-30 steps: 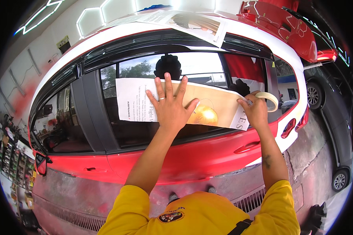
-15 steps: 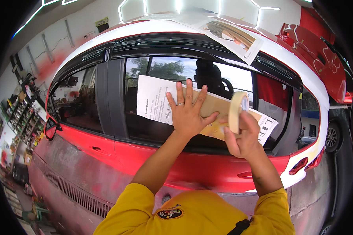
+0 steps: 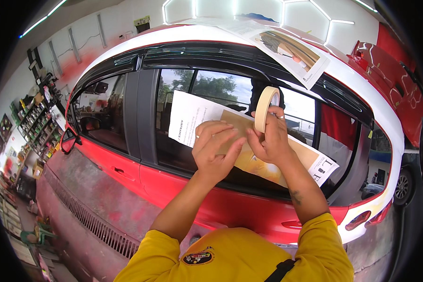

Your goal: The person applies masking tape and newspaper to the rear of a red car, covering the trunk lid, spoiler, and rear window. They smooth the newspaper and tape to secure it around the edges of the car's bodywork.

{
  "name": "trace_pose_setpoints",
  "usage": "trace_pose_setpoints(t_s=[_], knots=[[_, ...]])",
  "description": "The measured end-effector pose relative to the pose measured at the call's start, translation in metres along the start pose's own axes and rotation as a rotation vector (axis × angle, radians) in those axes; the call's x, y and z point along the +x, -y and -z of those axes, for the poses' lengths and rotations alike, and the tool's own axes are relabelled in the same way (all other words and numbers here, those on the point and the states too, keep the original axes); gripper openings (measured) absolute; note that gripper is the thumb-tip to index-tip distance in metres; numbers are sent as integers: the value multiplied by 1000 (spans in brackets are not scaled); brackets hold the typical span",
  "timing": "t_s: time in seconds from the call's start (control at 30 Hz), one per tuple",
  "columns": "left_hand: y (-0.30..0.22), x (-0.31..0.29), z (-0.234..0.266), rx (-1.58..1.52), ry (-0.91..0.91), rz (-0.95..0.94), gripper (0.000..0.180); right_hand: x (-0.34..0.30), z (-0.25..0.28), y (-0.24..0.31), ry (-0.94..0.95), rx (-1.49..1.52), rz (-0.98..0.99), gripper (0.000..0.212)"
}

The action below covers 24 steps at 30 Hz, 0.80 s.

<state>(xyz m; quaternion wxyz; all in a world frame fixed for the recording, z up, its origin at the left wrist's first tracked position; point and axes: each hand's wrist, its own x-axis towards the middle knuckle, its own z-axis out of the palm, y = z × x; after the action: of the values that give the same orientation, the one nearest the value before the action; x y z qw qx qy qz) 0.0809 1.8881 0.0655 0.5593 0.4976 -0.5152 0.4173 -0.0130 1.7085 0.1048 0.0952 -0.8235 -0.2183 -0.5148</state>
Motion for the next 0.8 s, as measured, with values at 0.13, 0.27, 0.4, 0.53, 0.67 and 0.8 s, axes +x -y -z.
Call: trace_pose_setpoints(t_s=[0.13,0.27,0.4,0.53,0.67,0.8], knots=[[-17,27,-12,60,56,-73,57,-5,-3,-6,-23,-51,33,57],[-12,37,-20,135,69,-170,55,3,-1,2,-10,-69,-6,62],[-5,32,-23,138,51,-194,47,4,-2,2,-10,-85,-7,65],[0,27,-26,57,21,-140,50,2,-3,0,-26,-111,15,64],[-6,34,-19,24,48,-75,44,0,-3,0,-19,-126,6,60],[1,45,-5,166,89,-288,33,6,3,7,23,-85,-44,48]])
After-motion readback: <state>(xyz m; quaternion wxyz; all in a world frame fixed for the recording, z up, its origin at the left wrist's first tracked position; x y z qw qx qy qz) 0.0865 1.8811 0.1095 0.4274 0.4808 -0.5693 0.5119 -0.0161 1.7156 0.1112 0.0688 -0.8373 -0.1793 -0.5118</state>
